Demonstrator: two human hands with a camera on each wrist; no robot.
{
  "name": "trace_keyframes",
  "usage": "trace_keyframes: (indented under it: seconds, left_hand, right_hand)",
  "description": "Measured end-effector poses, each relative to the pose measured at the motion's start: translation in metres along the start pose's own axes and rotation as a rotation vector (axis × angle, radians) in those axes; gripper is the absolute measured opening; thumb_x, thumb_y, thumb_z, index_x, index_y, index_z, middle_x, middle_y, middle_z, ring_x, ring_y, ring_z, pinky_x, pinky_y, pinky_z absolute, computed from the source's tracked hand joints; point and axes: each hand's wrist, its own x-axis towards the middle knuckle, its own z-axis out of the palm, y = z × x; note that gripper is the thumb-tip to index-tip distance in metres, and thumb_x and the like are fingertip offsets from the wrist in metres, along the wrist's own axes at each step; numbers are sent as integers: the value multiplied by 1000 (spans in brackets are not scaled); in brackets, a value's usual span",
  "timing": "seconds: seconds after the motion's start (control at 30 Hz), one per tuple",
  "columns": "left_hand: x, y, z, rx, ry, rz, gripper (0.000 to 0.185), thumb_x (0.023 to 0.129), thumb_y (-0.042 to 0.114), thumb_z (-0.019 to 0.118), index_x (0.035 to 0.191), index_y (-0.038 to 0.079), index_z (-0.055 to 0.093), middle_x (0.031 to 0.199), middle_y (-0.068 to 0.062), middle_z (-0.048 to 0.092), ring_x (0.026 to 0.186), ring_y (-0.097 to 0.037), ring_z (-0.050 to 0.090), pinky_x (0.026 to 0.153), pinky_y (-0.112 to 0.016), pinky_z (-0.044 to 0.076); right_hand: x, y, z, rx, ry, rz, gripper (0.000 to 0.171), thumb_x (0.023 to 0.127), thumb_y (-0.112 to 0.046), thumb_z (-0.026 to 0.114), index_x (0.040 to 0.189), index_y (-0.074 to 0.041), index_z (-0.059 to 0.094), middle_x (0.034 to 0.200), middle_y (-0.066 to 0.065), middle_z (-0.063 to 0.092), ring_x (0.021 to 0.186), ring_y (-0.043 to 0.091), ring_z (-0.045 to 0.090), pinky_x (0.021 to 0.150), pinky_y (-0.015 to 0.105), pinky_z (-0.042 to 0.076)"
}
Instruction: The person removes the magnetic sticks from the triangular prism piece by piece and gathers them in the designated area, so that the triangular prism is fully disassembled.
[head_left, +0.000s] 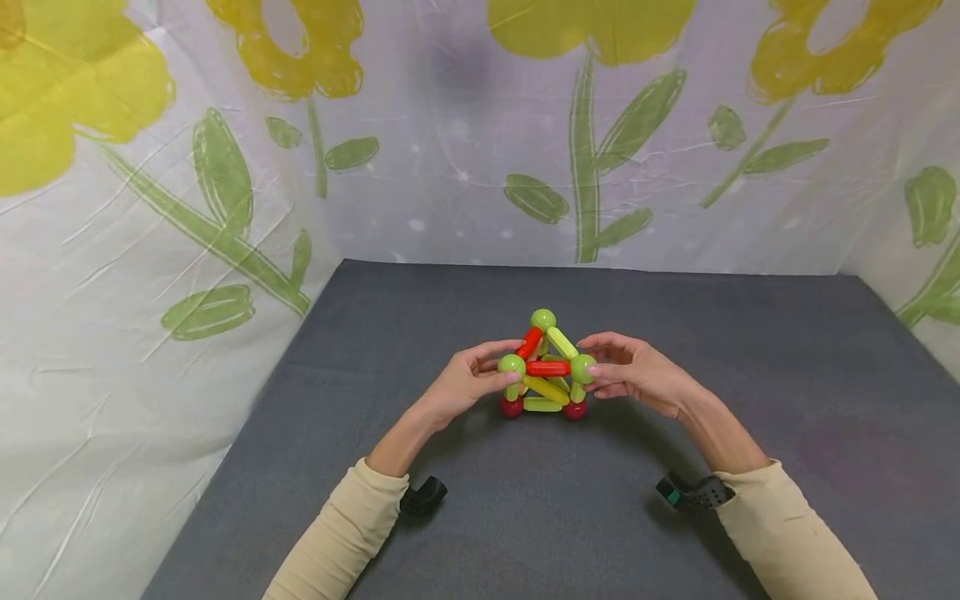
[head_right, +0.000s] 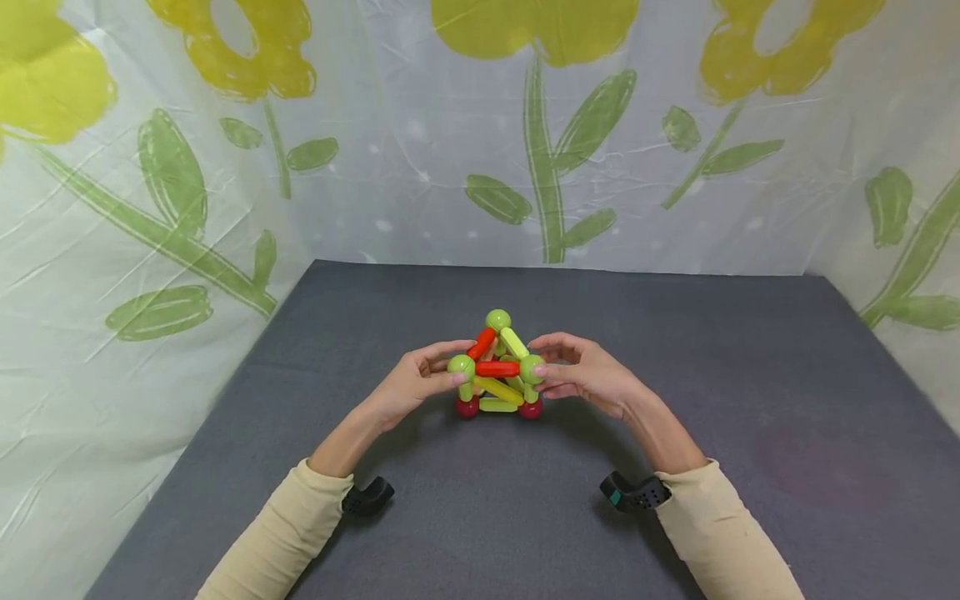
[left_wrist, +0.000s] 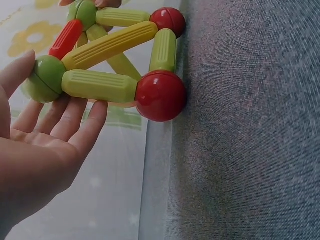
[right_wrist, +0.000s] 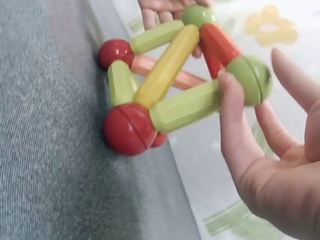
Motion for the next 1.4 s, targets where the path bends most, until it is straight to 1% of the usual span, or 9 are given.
trace_keyframes:
  seconds: [0.13,0.27,0.4,0.57,0.7,0.97,1.17,1.27,1.4]
  left_hand:
    - [-1,1,1,23,13,13,48,92,10,65,138,9,51,134,-10,53,104,-21,59,93,-47,46]
    - [-1,3,1,39,26,18,48,91,10,66,137,10,53,132,-10,54,102,-22,60,90,-47,47]
    - [0,3,1,56,30,15,48,91,12,67,136,10,53,128,-11,56,101,-21,61,90,-48,47]
    - [0,2,0,57,14,10,48,92,12,65,137,9,52,125,-13,58,103,-24,61,91,-47,46]
    - [1,0,-1,48,7,8,47,92,12,65,137,9,52,123,-13,60,102,-26,61,92,-48,46]
    - [0,0,-2,45,-2,10,47,92,12,66,137,10,52,127,-12,57,103,-21,61,92,-49,45]
    - [1,-2,-2,47,-11,25,47,92,13,66,137,9,53,128,-11,56,101,-20,60,92,-51,45]
    - [1,-2,-2,40,-11,27,46,92,13,65,136,9,53,128,-12,56,102,-21,60,92,-51,45]
    - [1,-2,-2,33,-4,18,47,92,12,65,136,8,53,130,-12,55,105,-21,60,93,-50,44]
  right_hand:
    - [-1,-5,8,-146,37,-34,49,86,-12,72,126,4,47,120,20,44,95,28,62,81,43,53]
    - [-2,-10,14,-250,78,-78,48,83,-14,76,120,4,51,114,21,47,92,36,62,79,45,53]
    - [-2,-11,19,-275,104,-92,44,83,-12,76,117,3,53,111,21,48,84,44,64,79,49,52]
    - [-2,-10,19,-260,113,-75,42,82,-12,77,115,3,55,109,20,50,80,43,64,80,53,50]
    - [-2,-7,17,-231,97,-68,43,82,-13,77,115,3,55,109,21,51,83,43,64,80,53,50]
    - [0,0,11,-145,51,-74,40,85,-8,73,117,5,54,115,21,49,94,31,60,80,45,53]
    - [0,4,7,63,-22,-90,27,90,0,63,116,-3,57,114,16,52,86,24,64,80,37,53]
    - [0,4,6,152,-89,-114,24,92,0,61,114,-8,60,109,13,56,83,21,65,80,33,53]
    - [0,5,6,250,-185,-132,24,92,0,60,114,-10,62,104,9,59,83,20,65,79,30,53]
